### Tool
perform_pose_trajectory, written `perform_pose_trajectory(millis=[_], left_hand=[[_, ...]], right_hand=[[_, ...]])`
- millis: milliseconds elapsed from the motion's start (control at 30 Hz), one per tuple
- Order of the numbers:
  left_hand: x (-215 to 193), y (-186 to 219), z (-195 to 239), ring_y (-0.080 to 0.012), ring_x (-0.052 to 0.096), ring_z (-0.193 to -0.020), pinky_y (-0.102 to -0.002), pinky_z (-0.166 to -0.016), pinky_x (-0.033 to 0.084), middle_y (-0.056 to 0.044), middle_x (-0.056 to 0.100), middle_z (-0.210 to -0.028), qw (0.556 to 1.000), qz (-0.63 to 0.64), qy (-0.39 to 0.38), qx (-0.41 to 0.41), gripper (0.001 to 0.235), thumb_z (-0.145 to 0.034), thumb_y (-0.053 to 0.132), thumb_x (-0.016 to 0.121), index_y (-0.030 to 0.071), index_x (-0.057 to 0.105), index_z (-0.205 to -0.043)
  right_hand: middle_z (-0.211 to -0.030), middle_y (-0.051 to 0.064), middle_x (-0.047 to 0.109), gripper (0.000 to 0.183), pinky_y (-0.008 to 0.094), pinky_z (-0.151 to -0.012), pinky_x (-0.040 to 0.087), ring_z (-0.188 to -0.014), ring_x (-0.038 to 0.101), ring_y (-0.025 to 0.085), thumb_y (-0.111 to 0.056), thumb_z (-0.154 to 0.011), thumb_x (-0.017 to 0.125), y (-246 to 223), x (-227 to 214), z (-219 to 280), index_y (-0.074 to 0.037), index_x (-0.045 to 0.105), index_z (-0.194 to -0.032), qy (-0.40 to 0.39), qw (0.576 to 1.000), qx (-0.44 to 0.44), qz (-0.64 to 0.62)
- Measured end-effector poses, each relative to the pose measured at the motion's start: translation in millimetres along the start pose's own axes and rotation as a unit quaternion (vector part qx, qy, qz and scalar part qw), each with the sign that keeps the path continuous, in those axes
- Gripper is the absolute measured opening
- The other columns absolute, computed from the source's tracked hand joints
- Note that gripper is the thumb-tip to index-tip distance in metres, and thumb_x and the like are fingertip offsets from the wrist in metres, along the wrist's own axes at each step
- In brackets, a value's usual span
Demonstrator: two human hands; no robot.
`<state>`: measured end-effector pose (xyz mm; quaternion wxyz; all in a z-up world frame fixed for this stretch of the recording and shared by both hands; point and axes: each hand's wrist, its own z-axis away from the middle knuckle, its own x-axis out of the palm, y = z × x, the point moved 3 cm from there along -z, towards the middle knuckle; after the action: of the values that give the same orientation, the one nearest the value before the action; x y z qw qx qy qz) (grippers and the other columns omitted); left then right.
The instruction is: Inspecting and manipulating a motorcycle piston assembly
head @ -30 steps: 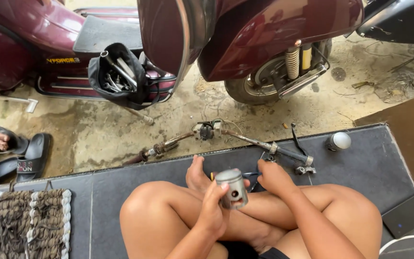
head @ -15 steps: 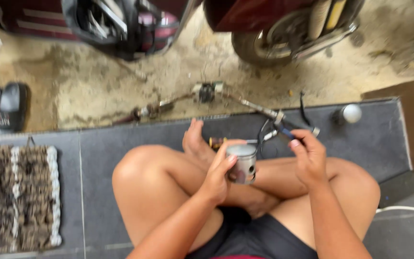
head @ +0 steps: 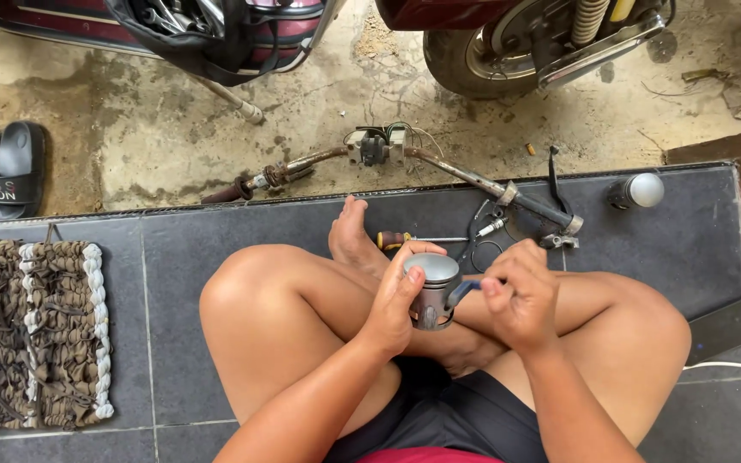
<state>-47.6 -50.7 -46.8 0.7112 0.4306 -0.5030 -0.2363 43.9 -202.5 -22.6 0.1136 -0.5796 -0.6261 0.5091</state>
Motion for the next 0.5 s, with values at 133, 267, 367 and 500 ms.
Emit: perform_pose_trajectory(millis=[133,267,367,500], left_hand=[[9.2,15.4,-0.1,-0.0138,0.06,-0.086,-0.028,-0.08,0.051,-0.013,0.066,-0.089,1.0,-0.021,-0.02,0.009,0.064,-0.092,0.056,0.054,-0.003,0.061,-0.117],[6.9,16.6,-1.8,-0.0155,0.059,-0.089,-0.03,-0.086,0.049,-0.011,0.065,-0.093,0.999,-0.048,-0.016,0.01,0.064,-0.091,0.057,0.055,-0.001,0.06,-0.117],[8.5,5.0,2.8,-0.017,0.059,-0.093,-0.031,-0.088,0.048,-0.012,0.066,-0.096,0.997,-0.073,-0.021,0.008,0.065,-0.092,0.058,0.051,0.0,0.061,-0.119],[10.9,9.0,-0.2,-0.0177,0.06,-0.095,-0.032,-0.09,0.048,-0.013,0.069,-0.098,0.995,-0.096,-0.019,0.017,0.061,-0.093,0.054,0.049,0.001,0.065,-0.12]], right_hand=[[-0.068,0.003,0.055,0.04,0.034,-0.079,0.041,-0.069,0.052,0.022,-0.041,-0.096,0.062,16.6,0.2,9.9,-0.014,0.063,-0.067,-0.007,0.999,-0.016,-0.039],[-0.066,0.005,0.053,0.041,0.033,-0.076,0.042,-0.065,0.051,0.023,-0.037,-0.097,0.063,0.9,2.9,1.3,-0.012,0.06,-0.065,-0.003,0.998,-0.004,-0.061],[-0.065,0.003,0.054,0.041,0.033,-0.077,0.042,-0.065,0.051,0.023,-0.04,-0.094,0.067,-10.0,6.9,7.8,-0.014,0.059,-0.064,-0.012,0.996,-0.004,-0.089],[-0.065,0.002,0.055,0.038,0.031,-0.078,0.042,-0.066,0.051,0.021,-0.035,-0.096,0.065,34.0,-9.8,15.5,-0.014,0.061,-0.065,0.005,0.998,0.001,-0.059]])
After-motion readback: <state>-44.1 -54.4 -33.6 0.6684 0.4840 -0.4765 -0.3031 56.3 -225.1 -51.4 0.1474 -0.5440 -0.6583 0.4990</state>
